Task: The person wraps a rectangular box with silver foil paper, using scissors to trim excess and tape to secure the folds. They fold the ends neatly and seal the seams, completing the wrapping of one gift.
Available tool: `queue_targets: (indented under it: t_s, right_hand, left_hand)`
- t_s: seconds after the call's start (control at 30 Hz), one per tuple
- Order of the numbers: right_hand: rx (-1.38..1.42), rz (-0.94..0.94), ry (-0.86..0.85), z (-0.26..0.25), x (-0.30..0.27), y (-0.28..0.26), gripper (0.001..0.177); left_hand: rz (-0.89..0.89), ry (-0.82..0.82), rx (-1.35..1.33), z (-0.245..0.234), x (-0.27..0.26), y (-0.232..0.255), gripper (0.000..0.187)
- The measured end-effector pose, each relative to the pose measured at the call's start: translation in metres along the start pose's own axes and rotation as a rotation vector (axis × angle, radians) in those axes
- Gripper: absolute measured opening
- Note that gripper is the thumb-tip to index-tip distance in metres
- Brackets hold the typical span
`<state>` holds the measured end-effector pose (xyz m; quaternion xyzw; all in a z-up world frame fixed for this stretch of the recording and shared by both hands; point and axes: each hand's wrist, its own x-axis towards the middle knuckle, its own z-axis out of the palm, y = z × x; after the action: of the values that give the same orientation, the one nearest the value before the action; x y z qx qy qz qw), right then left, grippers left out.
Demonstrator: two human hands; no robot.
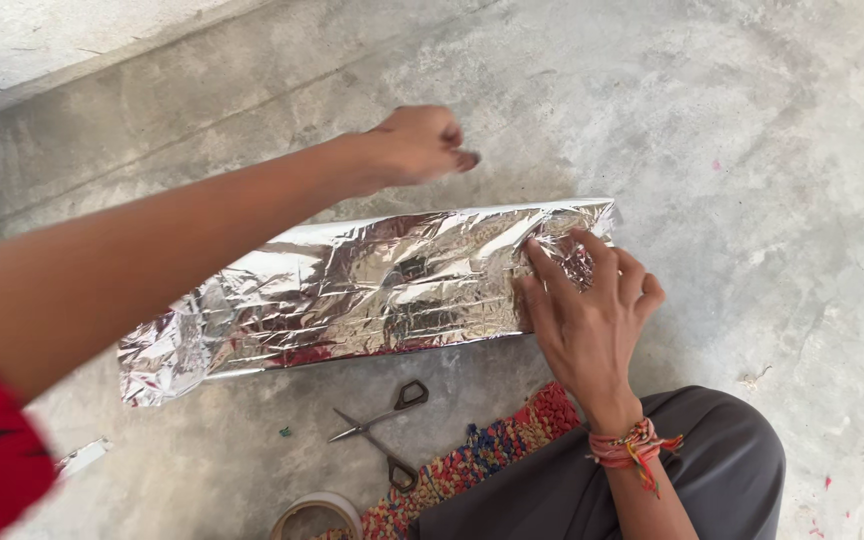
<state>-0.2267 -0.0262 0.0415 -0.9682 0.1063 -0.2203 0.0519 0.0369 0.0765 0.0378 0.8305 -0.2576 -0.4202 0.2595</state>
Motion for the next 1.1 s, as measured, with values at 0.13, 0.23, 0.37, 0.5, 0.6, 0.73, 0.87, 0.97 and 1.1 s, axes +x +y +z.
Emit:
queue_targets:
  t_s: [0.13,0.23,0.37,0.5,0.6,0.73,0.87,0.97,1.1]
  right_hand:
    - [0.221,0.193,0.023,0.001,-0.006,0.005,0.031]
    - [0.349,0.284,0.102,0.003,-0.013,0.013,0.027]
    - [0.385,0.319,0.165,0.006,-0.024,0.011,0.026]
    - [0.273,0.269,0.214,0.005,-0.033,0.002,0.031]
    - [0.191,0.200,0.169,0.003,-0.037,-0.009,0.032]
    - [0.229,0.040,0.144,0.002,-0.039,-0.035,0.032]
    - [0.426,0.128,0.061,-0.002,-0.053,-0.072,0.030]
    - [0.500,0.009,-0.004,-0.003,-0.047,-0.103,0.049]
    - [0.326,-0.385,-0.278,0.009,0.005,-0.125,0.122]
  left_hand:
    - [0.042,0.072,0.124,-0.019,-0.056,-0.043,0.047]
    - [0.158,0.213,0.199,-0.032,-0.110,-0.084,0.045]
    - [0.135,0.321,0.197,-0.046,-0.190,-0.132,0.043]
    - [-0.285,0.365,0.052,-0.046,-0.262,-0.190,0.037]
    - [-0.234,0.399,-0.204,-0.012,-0.299,-0.245,0.030]
    - [-0.334,0.367,-0.887,0.091,-0.314,-0.296,0.041]
    - [-0.225,0.534,-1.541,0.171,-0.285,-0.293,0.035]
    - [-0.160,0.644,-1.710,0.182,-0.265,-0.273,0.035]
    - [-0.205,0.707,-1.727,0.167,-0.256,-0.250,0.032]
